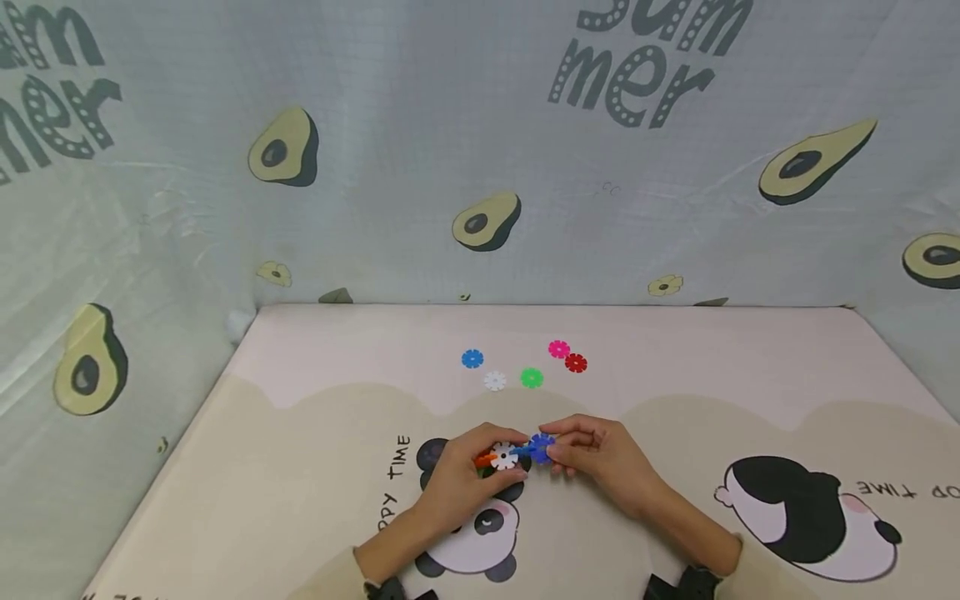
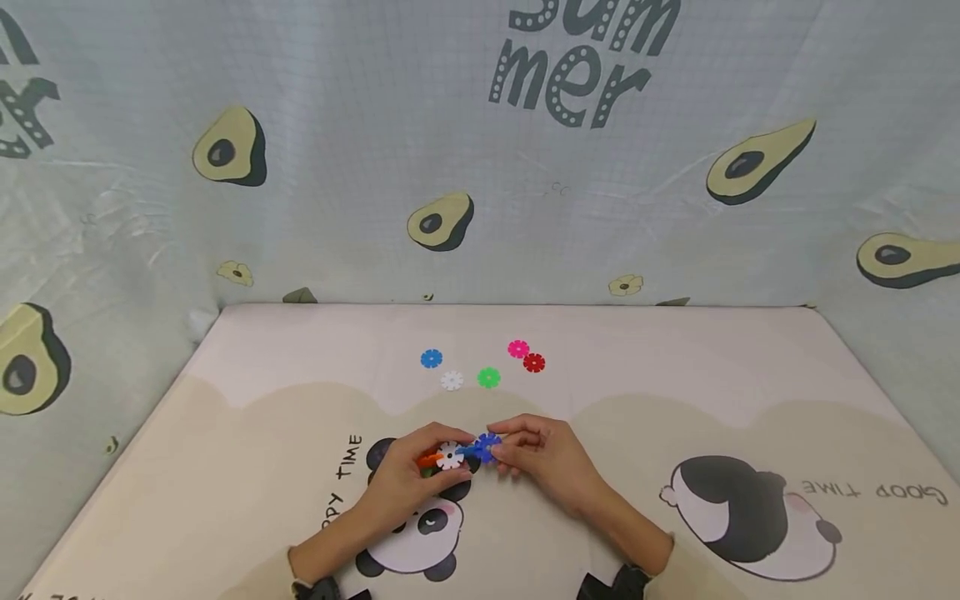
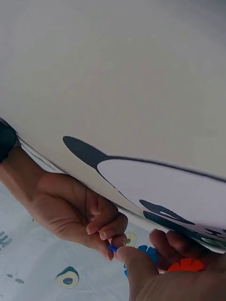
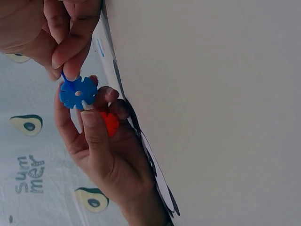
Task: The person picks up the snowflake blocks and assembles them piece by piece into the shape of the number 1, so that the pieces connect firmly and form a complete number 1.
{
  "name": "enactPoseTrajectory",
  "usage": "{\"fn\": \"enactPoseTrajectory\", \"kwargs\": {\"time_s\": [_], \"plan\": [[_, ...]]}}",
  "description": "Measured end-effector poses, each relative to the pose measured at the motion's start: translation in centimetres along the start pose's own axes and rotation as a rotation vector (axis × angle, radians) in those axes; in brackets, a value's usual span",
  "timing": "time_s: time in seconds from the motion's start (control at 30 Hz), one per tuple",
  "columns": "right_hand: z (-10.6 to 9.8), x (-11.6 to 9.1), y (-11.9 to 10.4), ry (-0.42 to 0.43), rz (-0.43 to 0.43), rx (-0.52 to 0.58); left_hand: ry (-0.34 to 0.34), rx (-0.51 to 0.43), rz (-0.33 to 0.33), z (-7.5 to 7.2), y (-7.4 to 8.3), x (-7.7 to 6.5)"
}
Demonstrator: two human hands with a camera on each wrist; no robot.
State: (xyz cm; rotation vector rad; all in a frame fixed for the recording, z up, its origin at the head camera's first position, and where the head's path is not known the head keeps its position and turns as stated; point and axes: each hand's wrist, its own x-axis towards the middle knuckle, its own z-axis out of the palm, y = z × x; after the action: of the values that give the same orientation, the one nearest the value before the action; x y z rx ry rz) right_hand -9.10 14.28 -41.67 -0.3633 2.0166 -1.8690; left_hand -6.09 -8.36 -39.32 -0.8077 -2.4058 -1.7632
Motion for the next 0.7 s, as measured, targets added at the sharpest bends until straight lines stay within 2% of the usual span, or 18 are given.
{"fn": "enactPoseTrajectory", "kwargs": {"time_s": [0.1,0.33,0.47,0.7], "plan": [[0.0,0.0,-0.1,-0.005,0.022,0.016,-0.013,0.016,0.026,0.1,-0.5,0.0],[0.1,-0.1,0.1,-0.028,0.051,-0.007,-0.004,0.009,0.076,0.8,-3.7,-0.4],[0.2,-0.2,0.1,-0.03,0.048,-0.007,-0.018,0.004,0.121,0.8,-3.9,-0.4],[0.2,-0.3,-0.2,-0.099,0.014,-0.098,-0.023,-0.012,0.071,0.9,-3.2,-0.2]]}}
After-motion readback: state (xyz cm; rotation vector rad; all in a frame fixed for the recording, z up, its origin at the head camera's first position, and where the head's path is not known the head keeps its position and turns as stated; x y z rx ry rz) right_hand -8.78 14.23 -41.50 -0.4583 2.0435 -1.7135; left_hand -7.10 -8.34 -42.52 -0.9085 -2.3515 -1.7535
